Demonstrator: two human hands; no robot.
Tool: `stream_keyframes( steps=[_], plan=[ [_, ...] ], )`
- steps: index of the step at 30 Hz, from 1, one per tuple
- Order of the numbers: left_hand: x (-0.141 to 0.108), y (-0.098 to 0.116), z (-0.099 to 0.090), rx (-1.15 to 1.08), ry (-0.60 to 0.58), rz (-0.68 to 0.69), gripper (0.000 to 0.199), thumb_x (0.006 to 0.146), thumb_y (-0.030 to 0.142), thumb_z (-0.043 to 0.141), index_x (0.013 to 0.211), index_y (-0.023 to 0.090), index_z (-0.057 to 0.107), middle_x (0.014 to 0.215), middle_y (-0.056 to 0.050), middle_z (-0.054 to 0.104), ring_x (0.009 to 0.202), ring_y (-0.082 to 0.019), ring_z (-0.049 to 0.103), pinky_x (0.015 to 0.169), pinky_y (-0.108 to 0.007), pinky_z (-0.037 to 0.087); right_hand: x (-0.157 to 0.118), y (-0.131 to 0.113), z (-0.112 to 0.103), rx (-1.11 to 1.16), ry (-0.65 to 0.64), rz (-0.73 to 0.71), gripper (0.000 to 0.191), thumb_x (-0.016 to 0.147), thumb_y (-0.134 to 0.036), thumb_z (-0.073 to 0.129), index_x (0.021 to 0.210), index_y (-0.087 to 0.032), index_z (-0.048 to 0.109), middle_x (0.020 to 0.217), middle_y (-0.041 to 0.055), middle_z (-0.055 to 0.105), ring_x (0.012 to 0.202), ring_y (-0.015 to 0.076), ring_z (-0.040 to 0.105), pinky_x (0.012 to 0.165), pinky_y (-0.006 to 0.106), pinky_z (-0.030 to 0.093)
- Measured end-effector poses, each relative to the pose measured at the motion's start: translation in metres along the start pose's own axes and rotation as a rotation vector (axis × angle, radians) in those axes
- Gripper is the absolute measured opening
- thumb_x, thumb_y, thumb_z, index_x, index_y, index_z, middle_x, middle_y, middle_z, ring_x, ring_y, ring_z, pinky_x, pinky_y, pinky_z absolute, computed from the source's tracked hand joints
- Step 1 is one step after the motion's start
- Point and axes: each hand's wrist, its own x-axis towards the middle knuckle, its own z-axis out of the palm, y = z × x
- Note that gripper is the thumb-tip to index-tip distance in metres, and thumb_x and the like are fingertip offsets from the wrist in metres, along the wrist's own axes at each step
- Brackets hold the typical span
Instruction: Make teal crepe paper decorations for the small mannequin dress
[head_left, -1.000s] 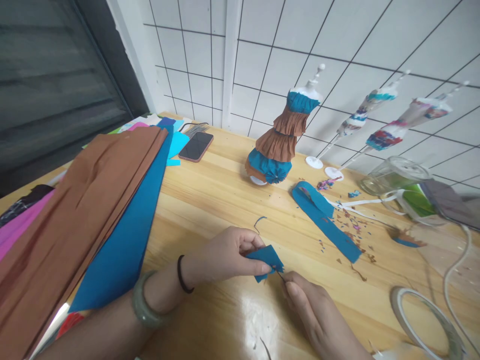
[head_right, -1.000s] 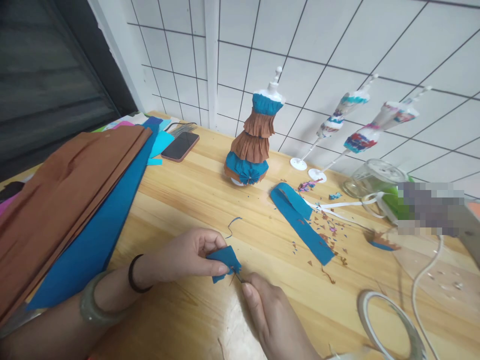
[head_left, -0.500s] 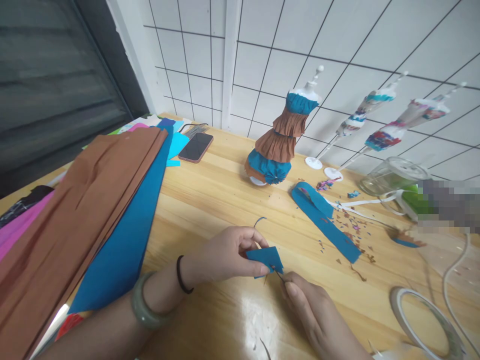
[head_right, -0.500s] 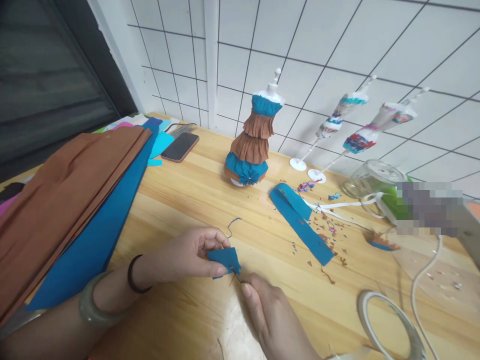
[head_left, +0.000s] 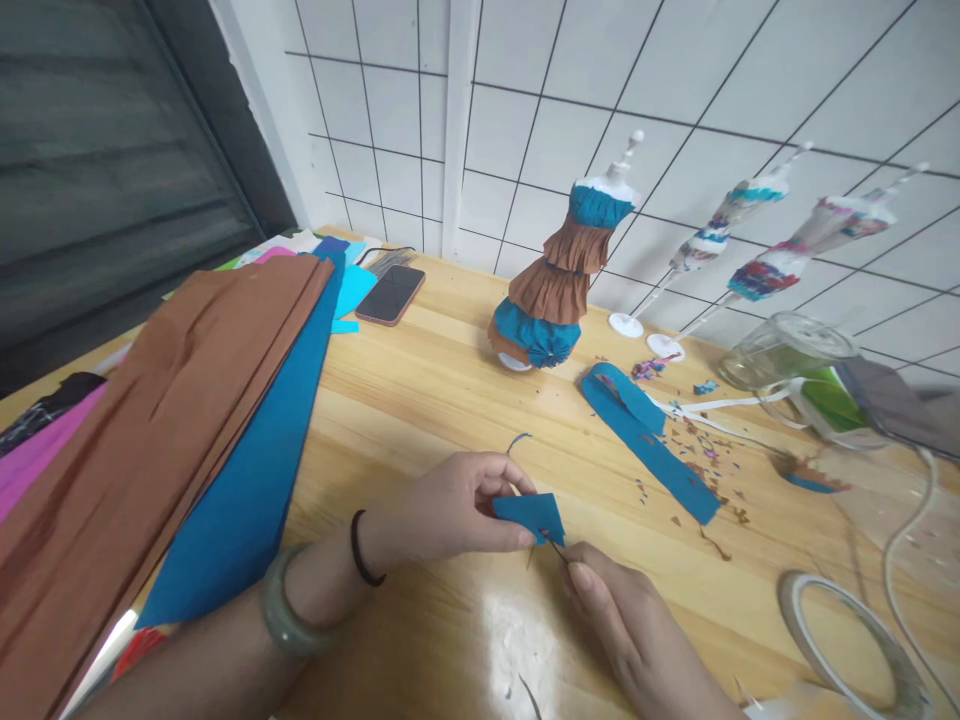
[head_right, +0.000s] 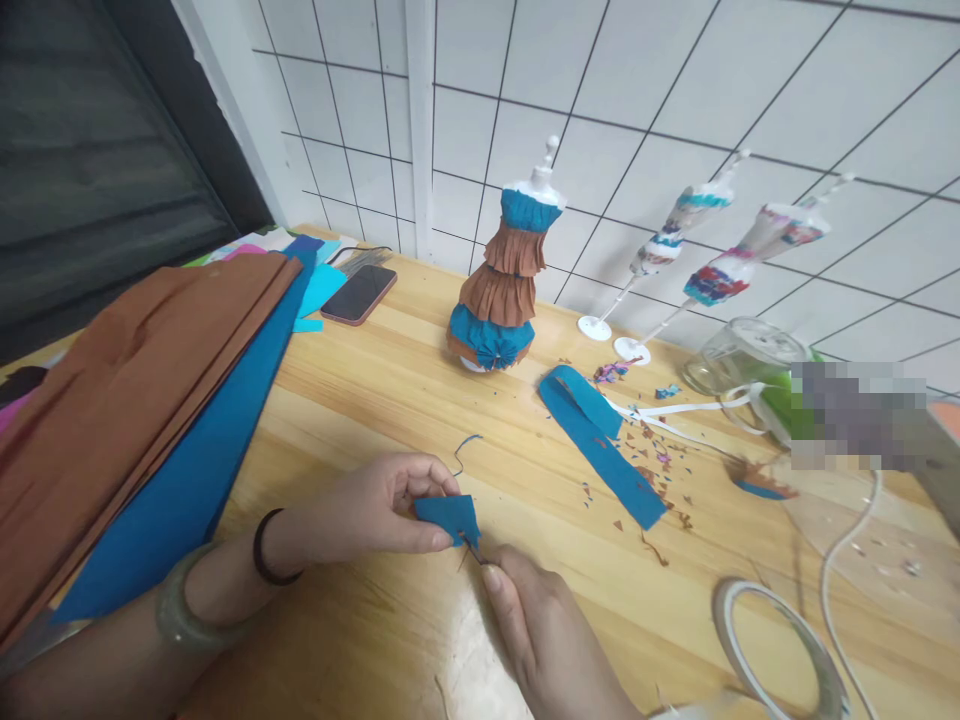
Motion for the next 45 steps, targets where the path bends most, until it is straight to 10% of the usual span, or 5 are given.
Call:
stream_keyframes(
  steps=[45],
  plan=[
    [-0.0019, 0.0054, -0.0018, 0.050, -0.017, 0.024, 0.024, 0.067, 0.013, 0.061, 0.091, 0.016, 0.056, 0.091, -0.005, 0.063, 0.083, -0.015, 0.058, 0.073, -0.028, 0.044, -0.0006, 0.0011, 0.0010, 0.015, -0.006, 0.007, 0.034, 0.092, -0.036, 0.024, 0.065, -0.023, 0.039, 0.057, -0.0035, 0.046, 0.051, 0.0130, 0.044, 0.049, 0.021, 0.036]
  ],
)
